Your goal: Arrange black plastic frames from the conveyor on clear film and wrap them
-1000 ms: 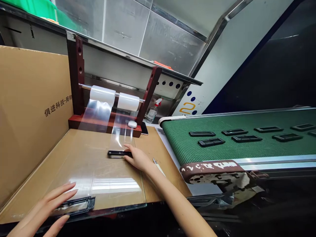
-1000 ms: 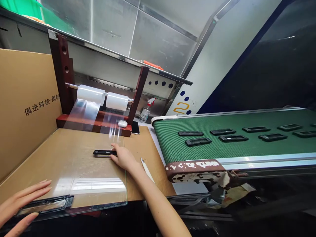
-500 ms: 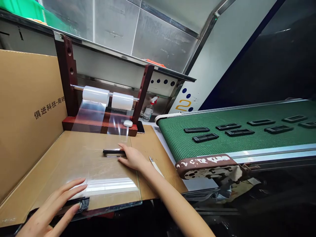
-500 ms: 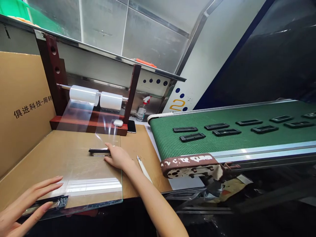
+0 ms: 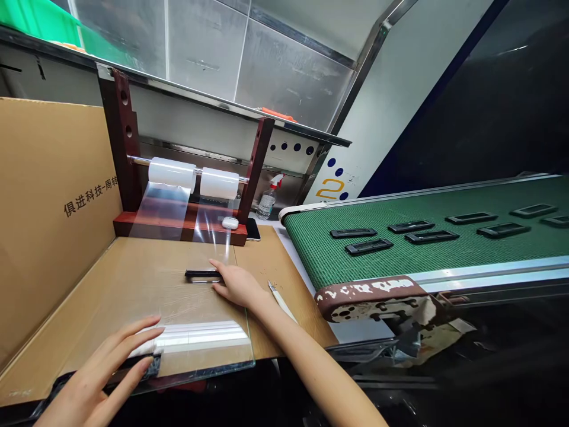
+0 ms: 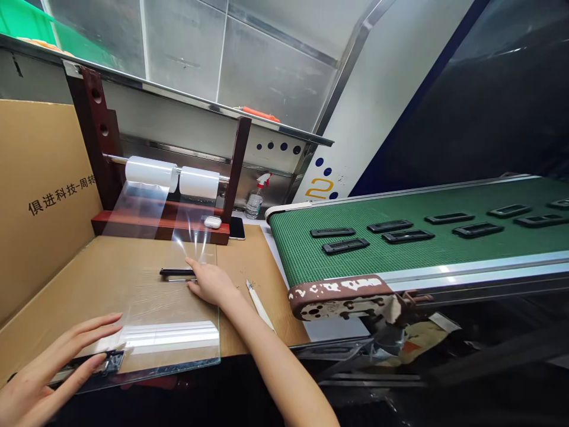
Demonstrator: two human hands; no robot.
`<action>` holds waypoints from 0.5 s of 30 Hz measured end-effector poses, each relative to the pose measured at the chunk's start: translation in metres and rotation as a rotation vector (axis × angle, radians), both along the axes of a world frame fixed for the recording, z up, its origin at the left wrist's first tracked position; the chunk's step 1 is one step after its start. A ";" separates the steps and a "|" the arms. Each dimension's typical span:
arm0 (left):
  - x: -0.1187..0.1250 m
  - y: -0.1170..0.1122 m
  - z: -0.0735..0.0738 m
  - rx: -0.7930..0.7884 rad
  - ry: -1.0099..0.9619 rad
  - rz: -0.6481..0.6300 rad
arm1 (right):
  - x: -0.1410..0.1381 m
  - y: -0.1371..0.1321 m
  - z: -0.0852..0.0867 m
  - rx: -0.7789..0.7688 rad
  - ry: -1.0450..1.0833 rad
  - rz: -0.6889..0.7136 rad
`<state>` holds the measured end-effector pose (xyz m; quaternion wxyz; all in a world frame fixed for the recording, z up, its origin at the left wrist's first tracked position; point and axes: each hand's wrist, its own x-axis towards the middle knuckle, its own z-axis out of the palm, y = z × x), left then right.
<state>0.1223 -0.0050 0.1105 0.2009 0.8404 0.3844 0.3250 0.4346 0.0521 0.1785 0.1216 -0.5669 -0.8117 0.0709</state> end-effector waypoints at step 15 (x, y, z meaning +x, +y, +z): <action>0.106 0.069 0.068 -0.611 -0.433 0.216 | 0.008 0.009 -0.005 0.021 0.079 0.053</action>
